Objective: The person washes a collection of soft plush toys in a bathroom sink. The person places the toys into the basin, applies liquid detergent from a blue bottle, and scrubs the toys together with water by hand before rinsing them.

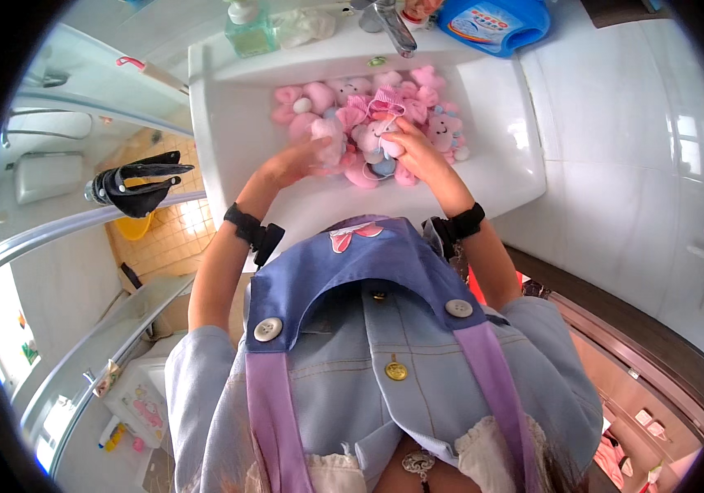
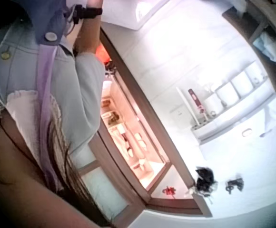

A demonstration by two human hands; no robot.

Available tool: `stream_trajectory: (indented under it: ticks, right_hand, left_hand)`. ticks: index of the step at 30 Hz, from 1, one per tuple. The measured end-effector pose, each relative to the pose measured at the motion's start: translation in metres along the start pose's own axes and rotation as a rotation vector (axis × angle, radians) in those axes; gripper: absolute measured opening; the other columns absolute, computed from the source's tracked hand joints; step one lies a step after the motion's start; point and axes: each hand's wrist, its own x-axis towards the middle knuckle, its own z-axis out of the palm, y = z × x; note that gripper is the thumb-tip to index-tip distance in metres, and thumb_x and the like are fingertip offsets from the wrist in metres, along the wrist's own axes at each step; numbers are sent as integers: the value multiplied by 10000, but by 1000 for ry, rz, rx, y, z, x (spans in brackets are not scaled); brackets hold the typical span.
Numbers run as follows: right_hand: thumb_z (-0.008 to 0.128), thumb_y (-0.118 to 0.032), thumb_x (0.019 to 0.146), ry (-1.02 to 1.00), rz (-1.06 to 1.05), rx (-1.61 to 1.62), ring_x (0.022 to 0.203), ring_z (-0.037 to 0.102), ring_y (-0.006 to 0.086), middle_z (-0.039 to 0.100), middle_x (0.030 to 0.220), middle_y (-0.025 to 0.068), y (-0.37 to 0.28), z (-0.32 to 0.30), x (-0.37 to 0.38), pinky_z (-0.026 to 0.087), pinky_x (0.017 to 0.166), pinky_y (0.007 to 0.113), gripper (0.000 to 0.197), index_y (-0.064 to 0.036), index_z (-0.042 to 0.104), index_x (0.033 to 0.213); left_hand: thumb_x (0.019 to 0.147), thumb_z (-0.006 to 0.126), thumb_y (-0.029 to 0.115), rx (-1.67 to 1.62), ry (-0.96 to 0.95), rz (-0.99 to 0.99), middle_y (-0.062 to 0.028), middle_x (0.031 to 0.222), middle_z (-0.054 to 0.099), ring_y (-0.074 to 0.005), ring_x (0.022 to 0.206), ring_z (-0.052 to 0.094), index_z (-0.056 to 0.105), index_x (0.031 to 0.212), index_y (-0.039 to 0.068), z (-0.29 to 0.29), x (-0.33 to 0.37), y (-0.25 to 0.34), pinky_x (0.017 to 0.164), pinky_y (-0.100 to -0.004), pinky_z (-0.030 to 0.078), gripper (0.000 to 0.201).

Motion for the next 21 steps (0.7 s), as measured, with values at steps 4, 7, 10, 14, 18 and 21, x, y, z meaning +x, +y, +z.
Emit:
stream_trajectory:
  ticks: [4, 7, 10, 14, 18, 21]
  right_hand:
    - [562, -10, 819, 100, 115, 328, 1062, 499, 170, 495, 1154, 75, 1, 0, -6, 436, 855, 301, 397, 4, 458, 1202]
    - [604, -98, 807, 210, -34, 94, 951, 550, 137, 563, 1041, 70, 0, 5, -12, 443, 811, 268, 384, -5, 494, 1163]
    - [604, -75, 798, 194, 4, 139, 932, 552, 128, 580, 1012, 55, 15, -6, -8, 442, 800, 258, 341, -6, 529, 1123]
    - [606, -54, 795, 244, 16, 104, 894, 562, 124, 594, 978, 41, 16, -8, -10, 447, 774, 255, 299, -18, 552, 1086]
    - [627, -108, 765, 378, 81, 77, 830, 578, 136, 612, 916, 56, 26, -27, -14, 453, 748, 267, 290, -3, 571, 1030]
    - [636, -166, 759, 427, 167, -453, 825, 573, 142, 604, 914, 53, 45, -60, -14, 449, 742, 272, 334, 8, 554, 1032]
  left_hand:
    - [874, 548, 298, -196, 131, -276, -28, 906, 609, -104, 729, 589, 512, 1100, 51, -5, 9, -8, 506, -191, 435, 337]
    - [892, 511, 282, -19, 111, -223, -21, 797, 616, -101, 662, 589, 535, 1053, 32, -8, 11, -18, 478, -169, 415, 298]
    - [903, 479, 319, 264, 344, -298, -48, 681, 603, -139, 600, 589, 568, 975, 20, 4, 21, -26, 500, -239, 441, 320]
    - [872, 416, 433, 707, 441, -158, -157, 738, 620, -334, 744, 609, 598, 911, -3, 15, 18, -13, 669, -397, 461, 474]
    - [889, 361, 425, 863, 418, -180, -208, 862, 596, -394, 876, 561, 563, 949, -24, 23, 16, -2, 784, -431, 423, 495]
    - [899, 373, 330, 654, 392, 37, -199, 940, 542, -332, 906, 534, 523, 1018, -27, 11, 24, -40, 818, -394, 406, 405]
